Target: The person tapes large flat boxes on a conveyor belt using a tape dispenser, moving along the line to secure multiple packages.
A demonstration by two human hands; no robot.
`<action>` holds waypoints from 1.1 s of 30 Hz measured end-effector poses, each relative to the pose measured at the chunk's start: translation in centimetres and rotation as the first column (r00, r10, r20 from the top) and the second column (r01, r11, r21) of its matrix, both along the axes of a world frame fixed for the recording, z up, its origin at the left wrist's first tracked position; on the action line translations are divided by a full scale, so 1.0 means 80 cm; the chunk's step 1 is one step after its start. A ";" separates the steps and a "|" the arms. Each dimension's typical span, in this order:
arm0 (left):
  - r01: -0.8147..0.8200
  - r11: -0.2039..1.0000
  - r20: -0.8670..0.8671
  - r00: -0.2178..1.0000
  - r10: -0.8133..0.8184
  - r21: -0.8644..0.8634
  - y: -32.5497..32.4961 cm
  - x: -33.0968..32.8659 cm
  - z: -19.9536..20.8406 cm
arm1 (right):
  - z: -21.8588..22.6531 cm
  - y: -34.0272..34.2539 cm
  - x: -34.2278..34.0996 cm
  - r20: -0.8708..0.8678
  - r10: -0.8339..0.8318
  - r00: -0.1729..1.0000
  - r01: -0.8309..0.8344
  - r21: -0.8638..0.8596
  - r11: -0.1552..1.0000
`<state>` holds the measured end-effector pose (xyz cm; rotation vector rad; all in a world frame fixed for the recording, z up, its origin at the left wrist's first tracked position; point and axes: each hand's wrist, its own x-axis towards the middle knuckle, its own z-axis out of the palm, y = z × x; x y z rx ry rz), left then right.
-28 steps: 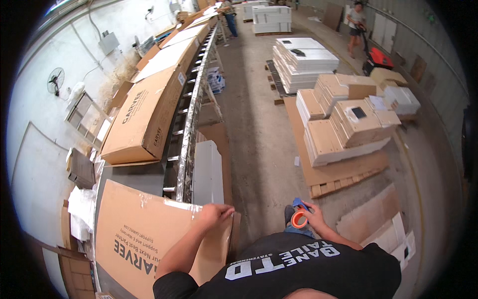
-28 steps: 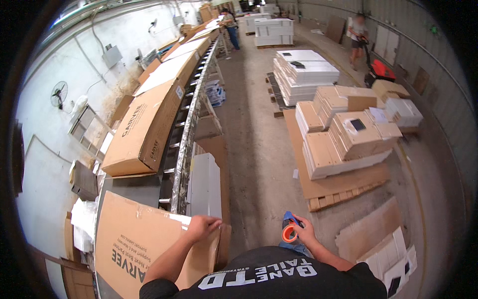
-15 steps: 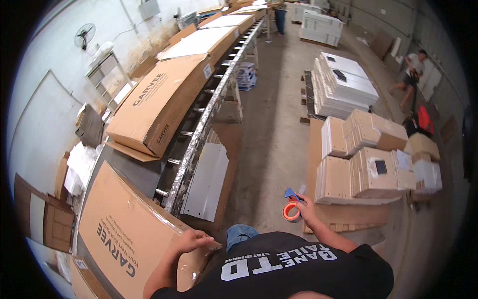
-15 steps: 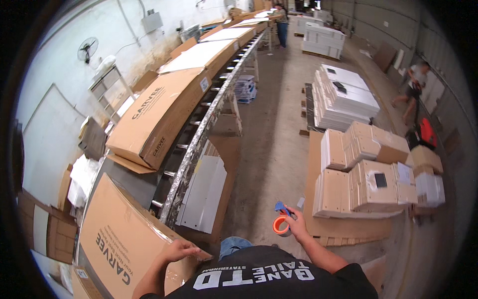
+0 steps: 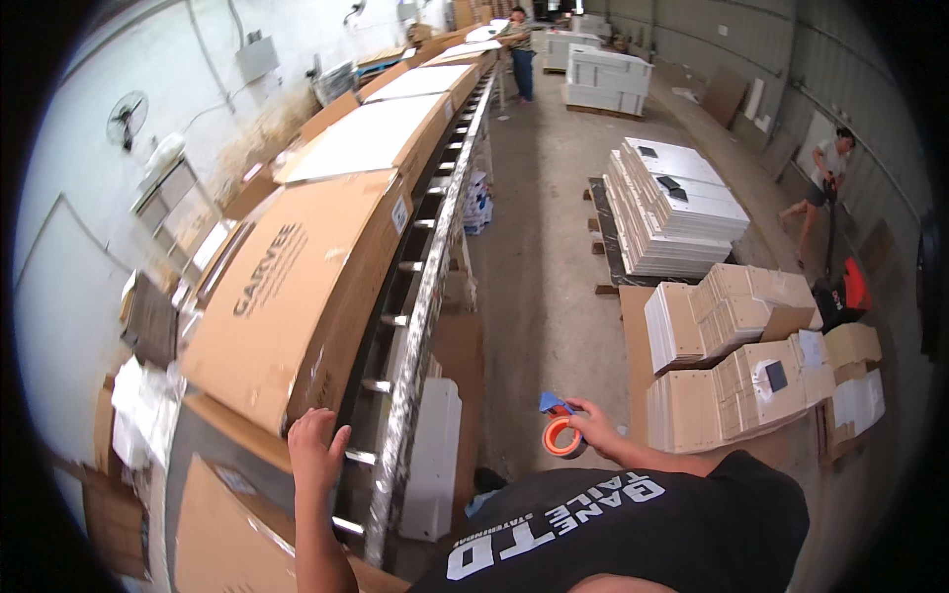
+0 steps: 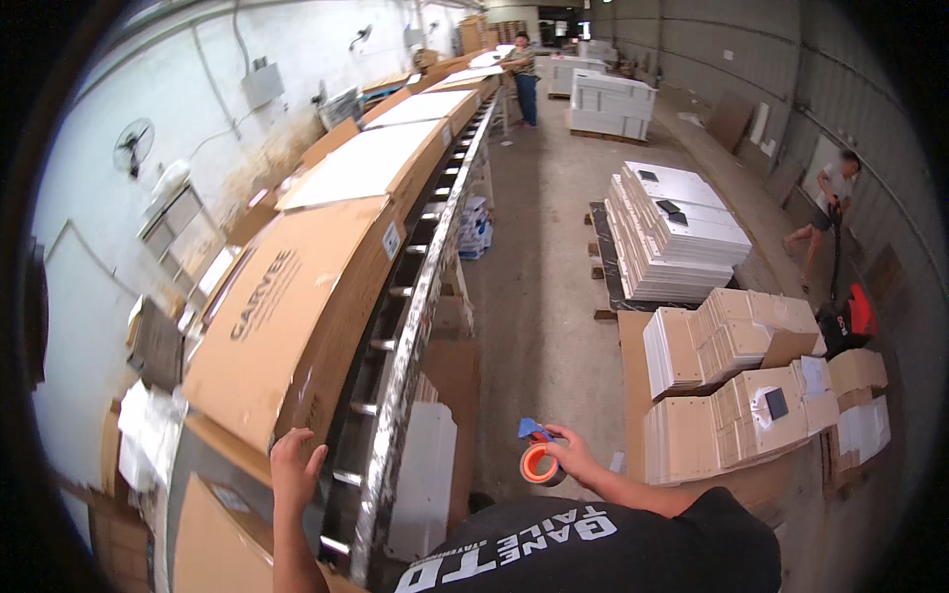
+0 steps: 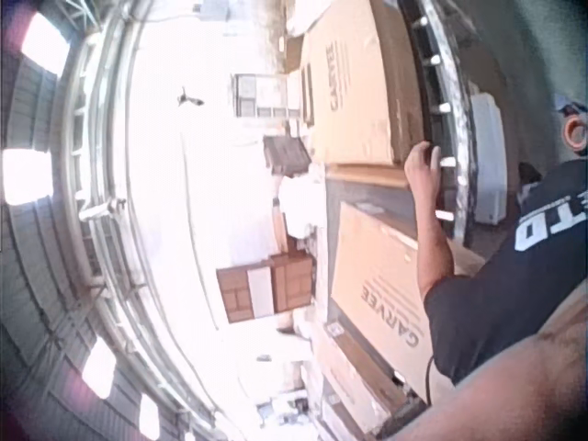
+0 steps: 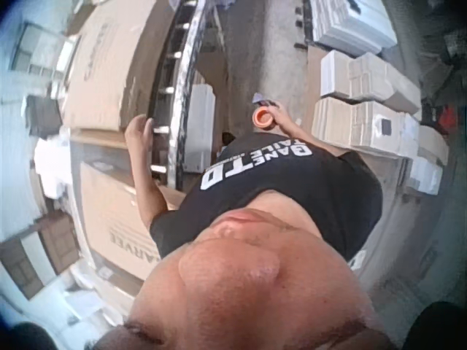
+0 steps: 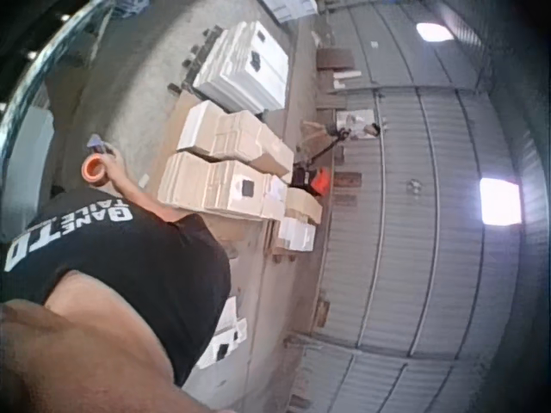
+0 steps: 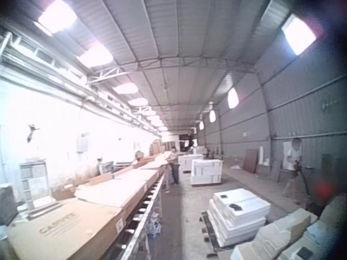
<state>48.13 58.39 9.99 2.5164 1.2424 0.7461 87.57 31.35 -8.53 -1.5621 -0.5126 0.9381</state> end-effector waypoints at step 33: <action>-0.224 0.974 -0.517 0.831 0.205 0.026 0.423 0.297 -0.102 | 0.107 0.765 0.352 -0.193 0.266 0.944 -0.155 0.452 0.878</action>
